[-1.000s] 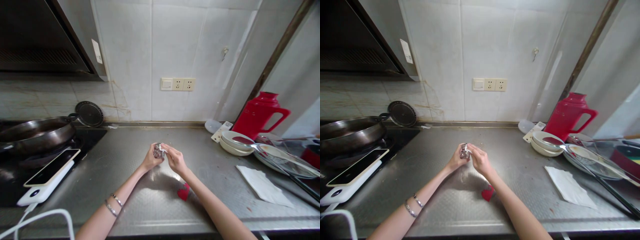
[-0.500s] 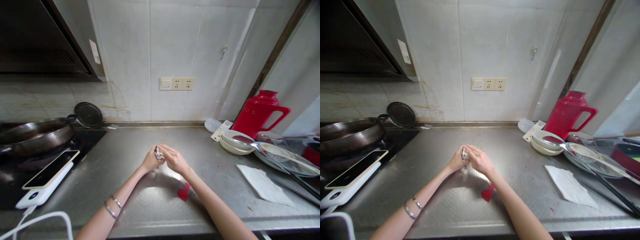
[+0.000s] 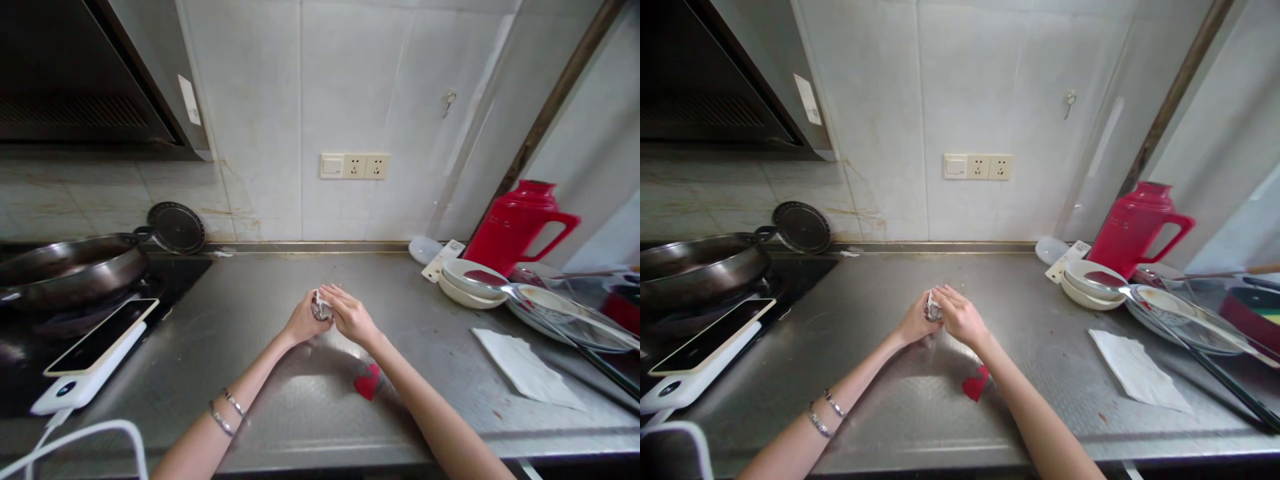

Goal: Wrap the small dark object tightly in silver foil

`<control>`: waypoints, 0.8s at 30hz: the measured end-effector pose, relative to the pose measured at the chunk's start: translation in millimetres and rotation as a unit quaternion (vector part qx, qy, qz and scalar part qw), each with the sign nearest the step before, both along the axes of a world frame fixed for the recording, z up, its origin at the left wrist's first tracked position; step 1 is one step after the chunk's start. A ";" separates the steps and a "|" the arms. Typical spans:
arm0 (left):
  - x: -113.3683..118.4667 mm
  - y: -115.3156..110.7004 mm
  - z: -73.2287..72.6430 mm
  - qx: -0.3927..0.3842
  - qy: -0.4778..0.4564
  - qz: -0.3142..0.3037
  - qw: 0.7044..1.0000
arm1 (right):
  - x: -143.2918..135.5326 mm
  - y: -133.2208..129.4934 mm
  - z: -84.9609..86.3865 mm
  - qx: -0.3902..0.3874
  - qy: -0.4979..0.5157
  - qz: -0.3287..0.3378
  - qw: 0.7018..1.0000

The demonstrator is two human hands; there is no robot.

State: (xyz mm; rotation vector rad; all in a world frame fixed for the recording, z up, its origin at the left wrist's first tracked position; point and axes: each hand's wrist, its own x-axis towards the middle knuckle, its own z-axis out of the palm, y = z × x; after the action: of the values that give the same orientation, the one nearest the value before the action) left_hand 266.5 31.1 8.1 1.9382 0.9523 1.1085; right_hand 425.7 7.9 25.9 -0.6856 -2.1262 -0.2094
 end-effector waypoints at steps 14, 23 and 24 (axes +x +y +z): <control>4.8 0.0 0.8 -0.131 -0.120 -0.045 0.983 | 10.3 0.0 13.3 0.007 -0.010 0.016 1.000; 2.5 -8.2 13.7 -0.193 -0.183 -0.068 0.962 | 4.8 -6.4 8.8 0.023 0.052 0.030 0.998; 2.4 -8.6 13.8 -0.197 -0.187 -0.071 0.960 | 4.0 -7.0 8.0 0.028 0.054 0.037 0.997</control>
State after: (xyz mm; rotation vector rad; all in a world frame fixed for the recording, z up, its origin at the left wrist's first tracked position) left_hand 268.9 22.5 21.9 1.3905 0.7437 1.0591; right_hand 429.7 0.9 34.0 -0.5723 -2.0301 -0.1874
